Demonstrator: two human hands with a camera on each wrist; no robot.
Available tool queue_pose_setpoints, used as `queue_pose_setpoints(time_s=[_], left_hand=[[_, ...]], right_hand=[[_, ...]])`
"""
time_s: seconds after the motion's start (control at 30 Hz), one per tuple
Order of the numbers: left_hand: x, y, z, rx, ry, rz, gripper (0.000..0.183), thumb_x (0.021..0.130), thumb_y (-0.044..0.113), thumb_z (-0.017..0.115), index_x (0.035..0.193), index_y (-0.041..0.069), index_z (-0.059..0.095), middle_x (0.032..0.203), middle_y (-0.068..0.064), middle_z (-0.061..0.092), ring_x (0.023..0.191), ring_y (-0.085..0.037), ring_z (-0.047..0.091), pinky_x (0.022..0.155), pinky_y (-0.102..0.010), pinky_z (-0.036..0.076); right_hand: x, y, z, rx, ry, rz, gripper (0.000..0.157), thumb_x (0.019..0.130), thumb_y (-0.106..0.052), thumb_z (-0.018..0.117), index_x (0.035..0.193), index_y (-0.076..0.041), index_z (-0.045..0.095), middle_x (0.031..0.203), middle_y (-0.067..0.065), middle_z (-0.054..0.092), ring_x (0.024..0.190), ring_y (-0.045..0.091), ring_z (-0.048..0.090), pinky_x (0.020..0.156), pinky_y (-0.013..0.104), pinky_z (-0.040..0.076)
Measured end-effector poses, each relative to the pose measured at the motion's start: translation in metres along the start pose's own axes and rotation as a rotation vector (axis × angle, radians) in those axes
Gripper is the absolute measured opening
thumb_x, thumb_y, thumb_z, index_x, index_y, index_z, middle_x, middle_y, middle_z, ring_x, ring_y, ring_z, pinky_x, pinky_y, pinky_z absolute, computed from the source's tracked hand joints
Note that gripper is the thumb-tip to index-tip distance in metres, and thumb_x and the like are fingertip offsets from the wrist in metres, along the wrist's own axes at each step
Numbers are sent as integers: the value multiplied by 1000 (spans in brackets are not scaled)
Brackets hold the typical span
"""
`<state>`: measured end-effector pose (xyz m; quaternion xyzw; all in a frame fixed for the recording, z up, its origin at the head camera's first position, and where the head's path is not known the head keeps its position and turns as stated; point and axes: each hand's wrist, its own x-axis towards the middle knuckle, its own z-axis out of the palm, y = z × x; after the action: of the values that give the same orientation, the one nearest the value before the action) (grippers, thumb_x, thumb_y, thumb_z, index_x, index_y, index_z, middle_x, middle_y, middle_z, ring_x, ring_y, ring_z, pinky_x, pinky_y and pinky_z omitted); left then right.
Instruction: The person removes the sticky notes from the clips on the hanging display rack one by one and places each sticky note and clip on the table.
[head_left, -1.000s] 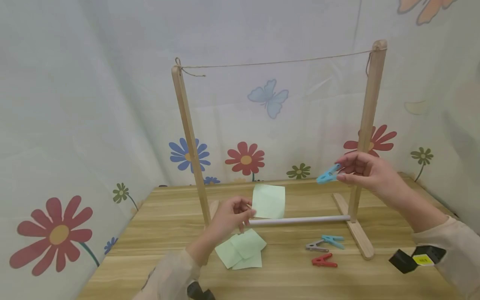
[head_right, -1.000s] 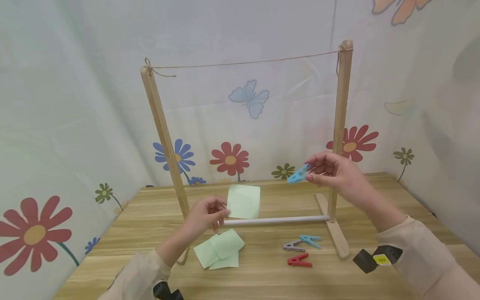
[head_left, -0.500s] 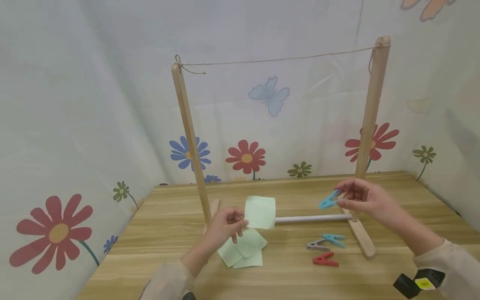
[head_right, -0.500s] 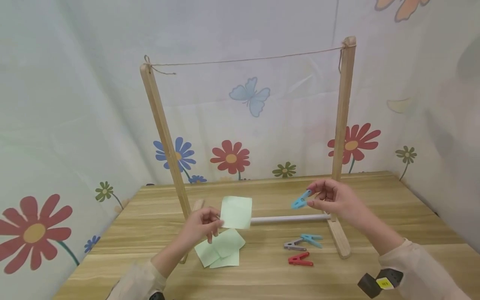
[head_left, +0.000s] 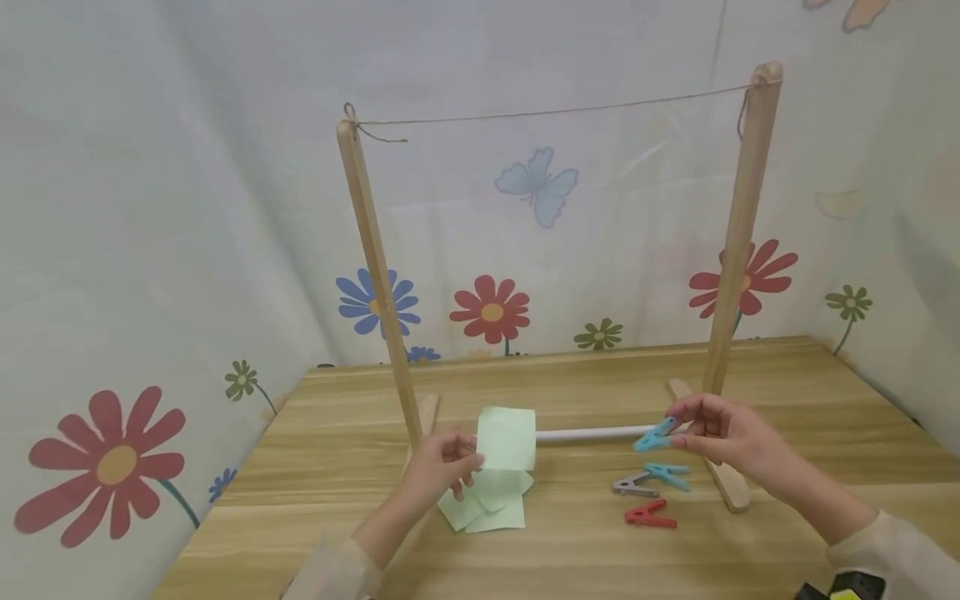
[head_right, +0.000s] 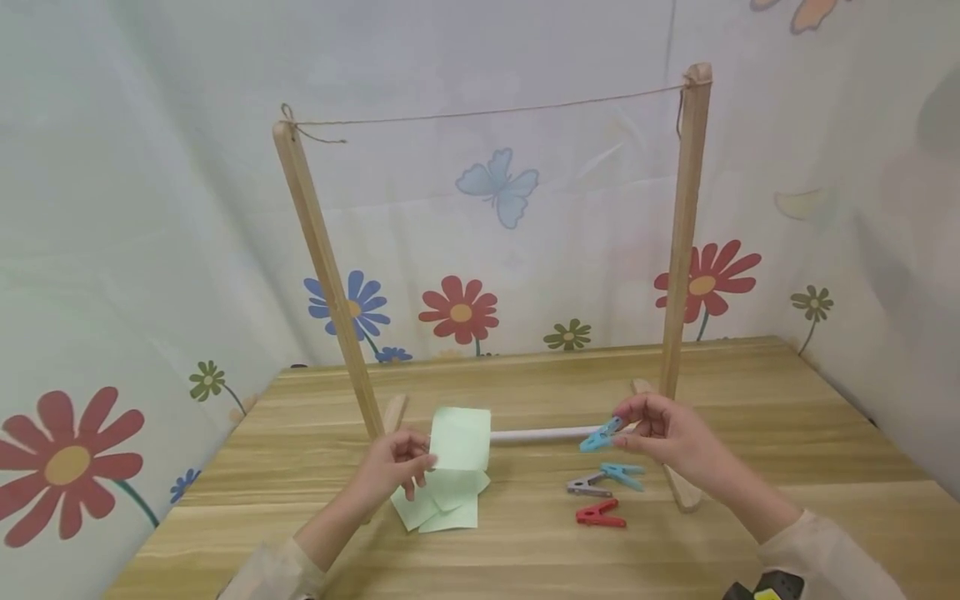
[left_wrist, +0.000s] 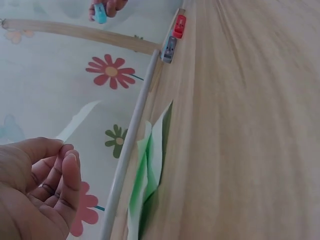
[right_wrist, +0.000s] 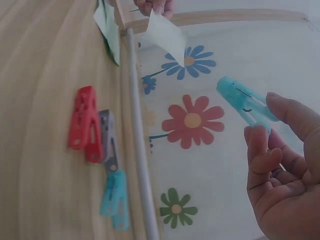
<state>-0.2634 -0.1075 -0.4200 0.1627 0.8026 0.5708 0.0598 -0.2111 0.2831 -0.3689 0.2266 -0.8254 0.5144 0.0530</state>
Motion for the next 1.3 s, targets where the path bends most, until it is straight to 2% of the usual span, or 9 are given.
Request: queue_pose_setpoints(time_s=[0.17,0.27,0.4,0.57,0.77,0.97,1.17,1.3], left_hand=[[-4,-7,-3,-5,-6,-10,26,88,9,66,108,-8,60,83,-12,67,60,-11,57,46,-22,50],[-6,-10,-5,-9,-12,-16,27,88,9,66,108,-8,60,82,-14,67,60,-11,57,45,-23,50],[-8,-14,-7,3,-11,-33,27,88,10,67,108,-7,60,81,-15,67,60,-12,58,46,-22,51],[-11,-20,-6,26,5,-63,26,87,10,67,108,-5,61,78,-10,66,60,-11,58,46,-21,50],[-13,-25,-7,18,23,-71,25,87,9,66,106,-7,61,76,-7,64,59,-10,57,45,-20,48],[-14,-32,-7,55,55,-88,24,86,8,67,105,-6,60,73,-2,61,57,-10,56,43,-17,44],[-16,-35,-6,102,90,-126,24,84,8,68,104,-4,61,73,-4,62,53,-10,53,40,-17,42],[-15,-36,-4,115,113,-136,24,84,7,69,104,-4,62,73,-5,63,53,-10,53,39,-18,42]], right_hand=[[-8,10,4,-29,-23,22,30,91,-5,63,117,7,55,90,-13,65,73,5,60,53,22,49],[-13,17,6,-47,-13,33,30,91,-6,63,117,7,56,88,-11,66,74,5,61,55,22,51],[-19,25,7,-51,15,60,29,90,-6,64,114,8,56,83,-10,65,70,5,60,50,24,47],[-24,34,10,-75,48,96,29,88,-5,66,112,8,56,83,-13,63,68,2,57,49,23,46],[-30,45,13,-94,92,152,29,87,-5,67,111,9,57,78,-10,58,61,0,50,42,22,40],[-36,57,15,-95,104,123,29,86,0,67,111,11,57,74,-10,56,57,0,47,41,21,39],[-37,62,17,-125,128,79,26,83,2,69,105,10,58,77,-13,59,59,-1,49,42,21,40],[-38,64,19,-154,154,86,26,82,1,71,104,8,59,79,-14,60,59,-2,51,43,21,41]])
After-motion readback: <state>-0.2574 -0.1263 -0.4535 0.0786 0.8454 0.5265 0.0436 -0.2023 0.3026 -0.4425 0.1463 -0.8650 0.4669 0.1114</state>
